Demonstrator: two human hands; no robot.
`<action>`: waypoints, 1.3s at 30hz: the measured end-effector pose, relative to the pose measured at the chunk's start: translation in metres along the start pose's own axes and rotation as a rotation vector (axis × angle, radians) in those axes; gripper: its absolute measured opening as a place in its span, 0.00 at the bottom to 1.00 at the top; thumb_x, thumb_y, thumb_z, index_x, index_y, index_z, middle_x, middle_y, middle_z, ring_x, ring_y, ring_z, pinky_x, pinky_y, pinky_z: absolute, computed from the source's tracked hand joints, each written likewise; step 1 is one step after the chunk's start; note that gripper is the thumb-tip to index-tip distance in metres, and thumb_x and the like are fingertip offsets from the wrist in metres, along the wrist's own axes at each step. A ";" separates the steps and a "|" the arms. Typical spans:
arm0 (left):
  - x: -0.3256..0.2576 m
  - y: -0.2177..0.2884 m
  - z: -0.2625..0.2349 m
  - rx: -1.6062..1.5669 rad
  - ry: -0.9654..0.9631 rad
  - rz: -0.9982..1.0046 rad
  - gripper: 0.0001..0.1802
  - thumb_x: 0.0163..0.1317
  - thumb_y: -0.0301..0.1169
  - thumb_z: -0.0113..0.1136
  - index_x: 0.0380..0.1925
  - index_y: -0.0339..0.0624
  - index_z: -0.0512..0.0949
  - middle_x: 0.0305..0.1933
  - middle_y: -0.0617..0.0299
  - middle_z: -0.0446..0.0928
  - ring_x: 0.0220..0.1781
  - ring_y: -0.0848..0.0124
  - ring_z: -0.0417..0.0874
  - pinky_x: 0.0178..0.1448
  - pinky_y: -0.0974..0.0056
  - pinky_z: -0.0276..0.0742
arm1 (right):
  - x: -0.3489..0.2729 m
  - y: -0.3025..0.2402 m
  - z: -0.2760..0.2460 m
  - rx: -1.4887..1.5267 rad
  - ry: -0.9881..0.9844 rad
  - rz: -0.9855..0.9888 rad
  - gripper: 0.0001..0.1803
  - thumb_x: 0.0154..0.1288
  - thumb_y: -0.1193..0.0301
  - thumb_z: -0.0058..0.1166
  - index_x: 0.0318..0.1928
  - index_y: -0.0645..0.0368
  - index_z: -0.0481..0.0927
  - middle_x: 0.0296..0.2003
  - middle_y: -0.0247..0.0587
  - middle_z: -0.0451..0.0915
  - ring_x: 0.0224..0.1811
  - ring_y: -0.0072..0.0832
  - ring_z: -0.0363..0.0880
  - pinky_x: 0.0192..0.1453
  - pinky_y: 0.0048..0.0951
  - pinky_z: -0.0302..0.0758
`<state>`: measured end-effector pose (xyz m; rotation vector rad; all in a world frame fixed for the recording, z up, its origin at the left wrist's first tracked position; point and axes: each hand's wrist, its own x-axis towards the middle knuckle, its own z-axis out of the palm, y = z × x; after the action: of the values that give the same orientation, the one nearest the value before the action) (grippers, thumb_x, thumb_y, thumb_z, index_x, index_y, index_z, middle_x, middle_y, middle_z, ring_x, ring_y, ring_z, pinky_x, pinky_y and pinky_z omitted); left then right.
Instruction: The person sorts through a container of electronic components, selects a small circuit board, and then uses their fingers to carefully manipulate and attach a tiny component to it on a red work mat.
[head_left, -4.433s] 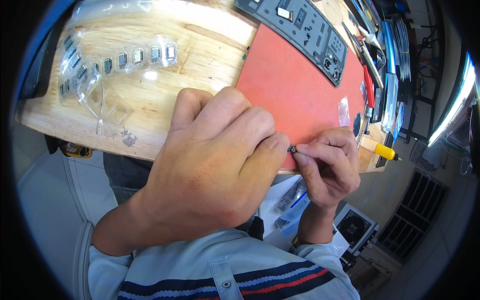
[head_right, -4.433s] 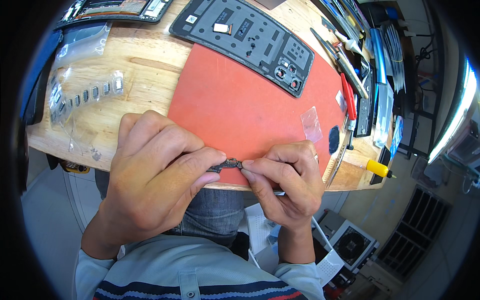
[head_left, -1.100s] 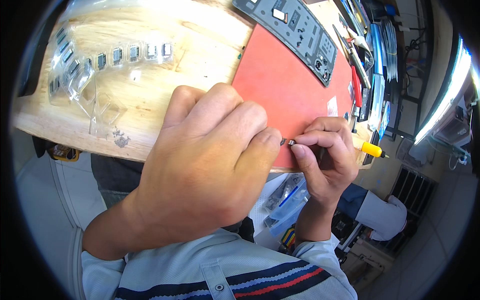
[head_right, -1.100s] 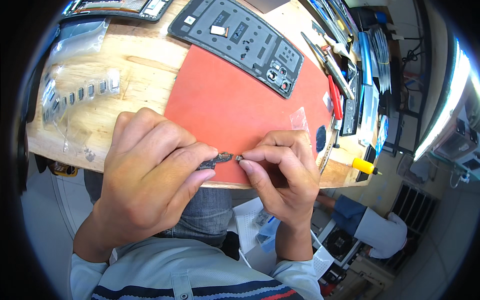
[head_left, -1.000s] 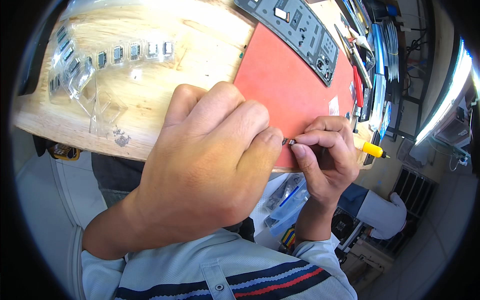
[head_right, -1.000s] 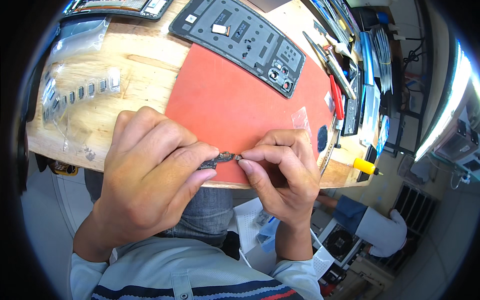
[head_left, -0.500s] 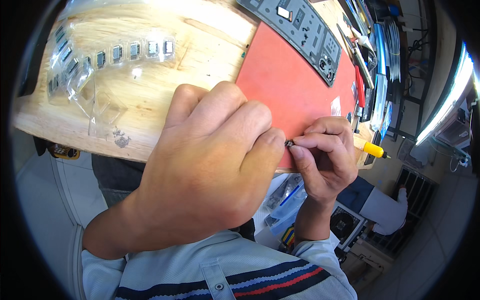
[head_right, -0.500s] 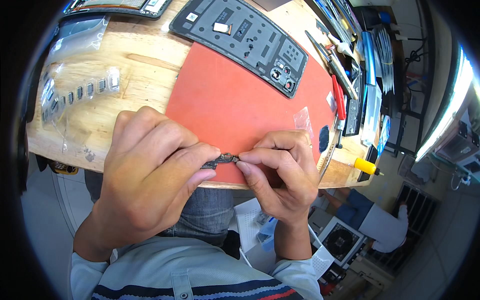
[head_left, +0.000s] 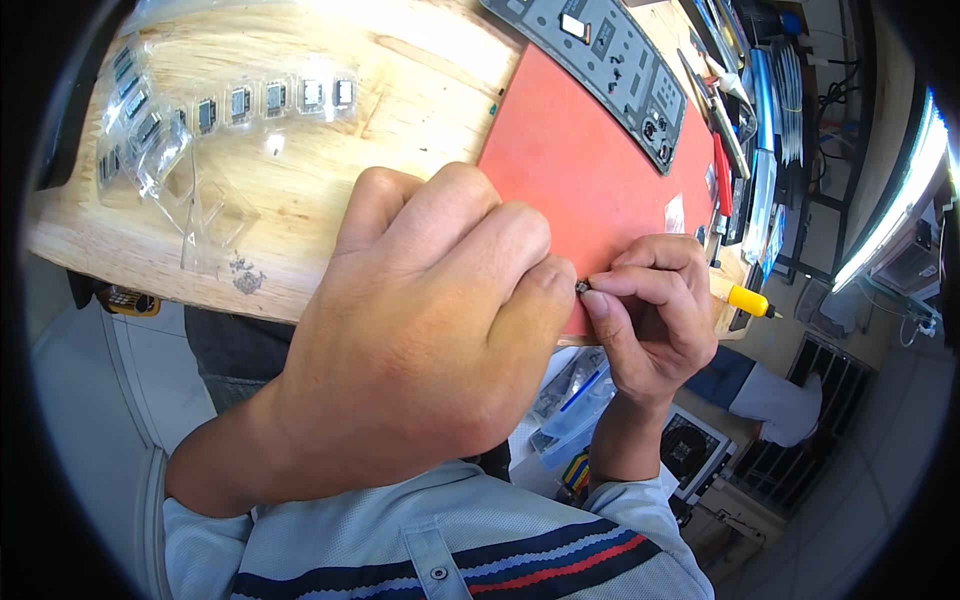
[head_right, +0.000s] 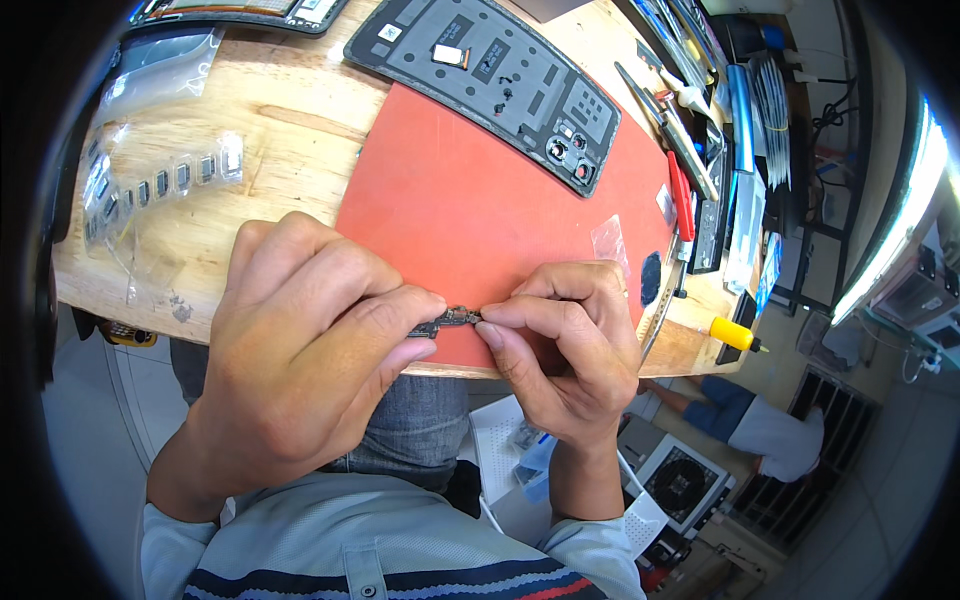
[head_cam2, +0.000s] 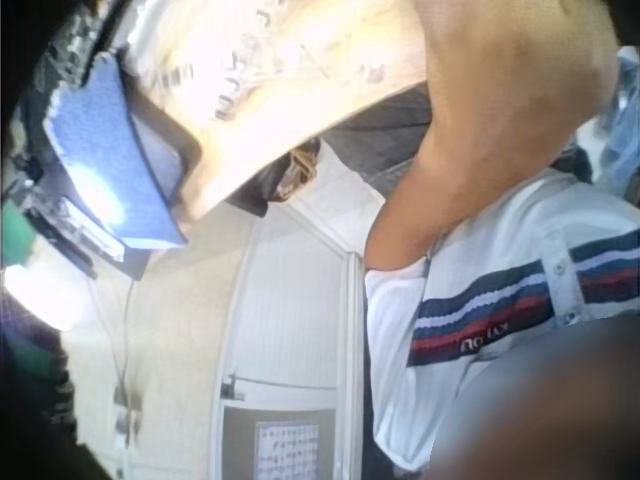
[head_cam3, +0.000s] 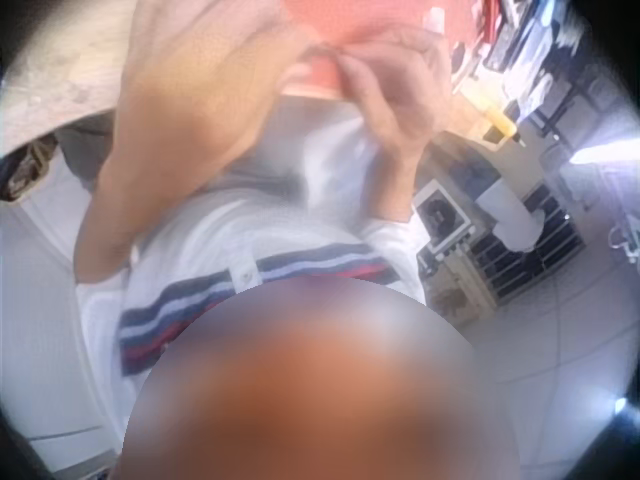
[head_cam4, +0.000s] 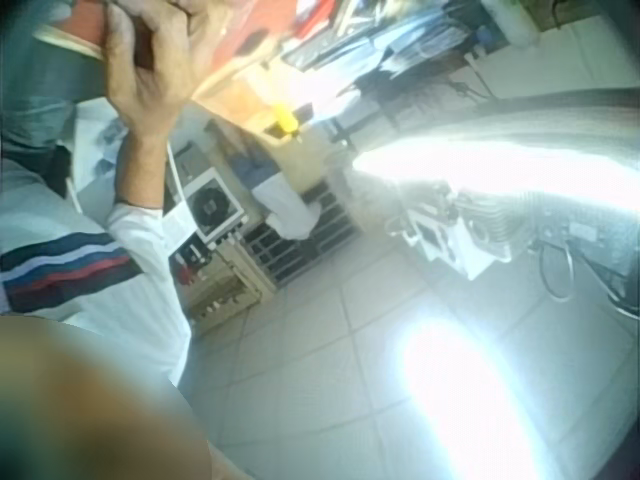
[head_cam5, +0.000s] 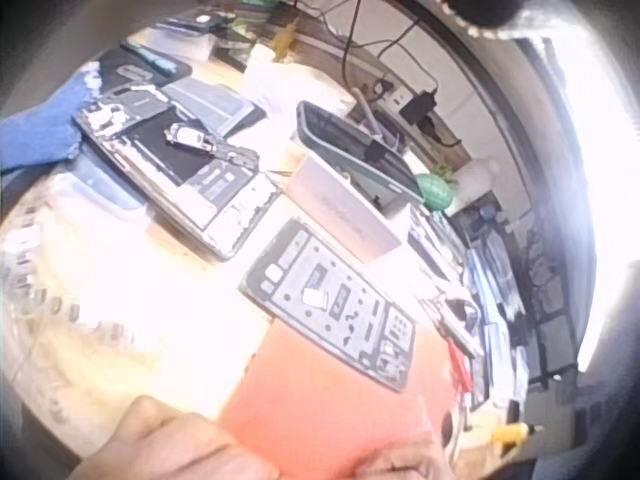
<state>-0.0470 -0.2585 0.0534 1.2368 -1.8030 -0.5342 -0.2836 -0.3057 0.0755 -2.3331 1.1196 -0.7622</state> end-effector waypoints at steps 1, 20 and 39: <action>0.000 0.000 0.000 -0.007 0.009 0.003 0.15 0.53 0.28 0.76 0.41 0.37 0.87 0.37 0.62 0.80 0.38 0.62 0.78 0.46 0.56 0.67 | 0.000 0.000 0.000 0.000 0.005 -0.006 0.15 0.51 0.80 0.79 0.41 0.62 0.92 0.38 0.43 0.84 0.41 0.32 0.80 0.43 0.31 0.74; -0.001 -0.002 0.003 -0.006 0.042 0.020 0.14 0.52 0.29 0.75 0.39 0.37 0.88 0.36 0.62 0.80 0.37 0.63 0.78 0.45 0.56 0.67 | 0.000 0.003 -0.001 -0.001 -0.004 -0.032 0.15 0.50 0.80 0.78 0.40 0.62 0.91 0.39 0.43 0.84 0.41 0.32 0.80 0.43 0.30 0.73; 0.000 -0.002 0.001 -0.002 0.024 0.030 0.14 0.53 0.29 0.75 0.40 0.37 0.87 0.36 0.62 0.80 0.38 0.62 0.78 0.45 0.56 0.68 | 0.000 0.004 0.000 0.001 0.004 -0.041 0.15 0.49 0.81 0.78 0.40 0.62 0.92 0.38 0.42 0.83 0.40 0.31 0.80 0.41 0.30 0.73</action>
<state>-0.0472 -0.2593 0.0513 1.2081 -1.7977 -0.5015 -0.2858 -0.3081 0.0737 -2.3618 1.0759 -0.7821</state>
